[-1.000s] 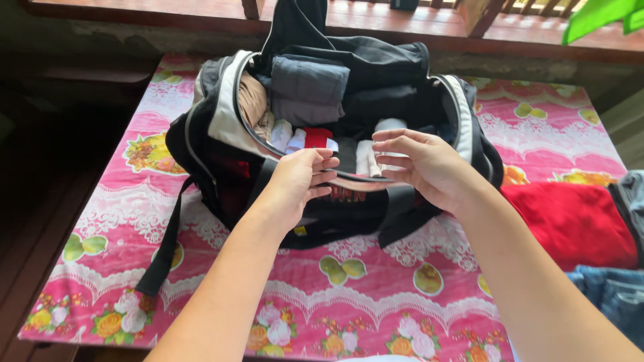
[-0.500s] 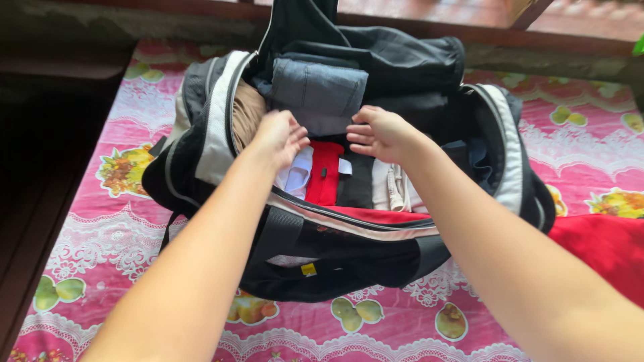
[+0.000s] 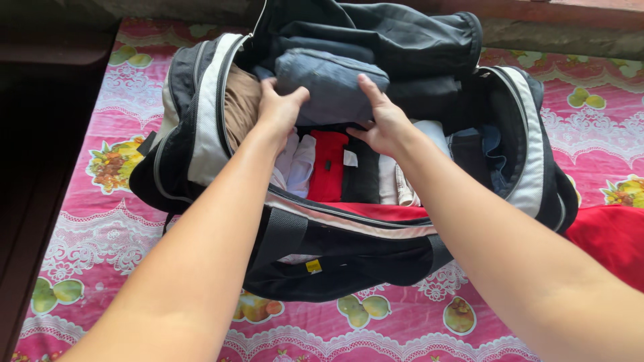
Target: The person removes folded clothes from a black duffel bag and places them on a table. Items include shorts, pants, and a towel. The person handles each item one at a time and stacks them on the table.
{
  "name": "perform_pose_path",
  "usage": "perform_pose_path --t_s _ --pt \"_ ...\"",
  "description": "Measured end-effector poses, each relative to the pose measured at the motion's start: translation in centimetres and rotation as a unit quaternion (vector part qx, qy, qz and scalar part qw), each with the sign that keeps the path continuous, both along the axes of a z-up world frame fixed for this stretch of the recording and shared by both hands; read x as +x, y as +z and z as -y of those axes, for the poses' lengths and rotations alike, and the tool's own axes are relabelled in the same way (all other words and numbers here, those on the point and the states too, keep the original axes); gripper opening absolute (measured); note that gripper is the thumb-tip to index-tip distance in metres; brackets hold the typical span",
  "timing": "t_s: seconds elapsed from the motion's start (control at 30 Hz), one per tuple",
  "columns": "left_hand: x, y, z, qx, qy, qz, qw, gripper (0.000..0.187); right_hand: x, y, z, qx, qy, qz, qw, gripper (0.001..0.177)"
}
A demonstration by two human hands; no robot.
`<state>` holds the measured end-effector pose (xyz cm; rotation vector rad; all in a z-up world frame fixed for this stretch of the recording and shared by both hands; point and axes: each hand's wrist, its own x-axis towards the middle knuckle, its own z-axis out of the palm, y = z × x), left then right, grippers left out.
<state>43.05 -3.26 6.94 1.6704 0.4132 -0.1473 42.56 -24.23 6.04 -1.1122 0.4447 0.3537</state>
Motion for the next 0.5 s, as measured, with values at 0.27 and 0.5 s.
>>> perform_pose_path --t_s 0.27,0.5 --pt "-3.8 2.0 0.8 -0.208 -0.016 -0.008 0.978 0.073 -6.3 3.5 1.7 0.004 -0.004 0.031 1.0 0.051" --pt "-11.1 5.5 1.9 -0.268 0.032 -0.038 0.962 0.061 -17.4 7.6 3.0 -0.011 -0.014 0.107 0.994 0.042"
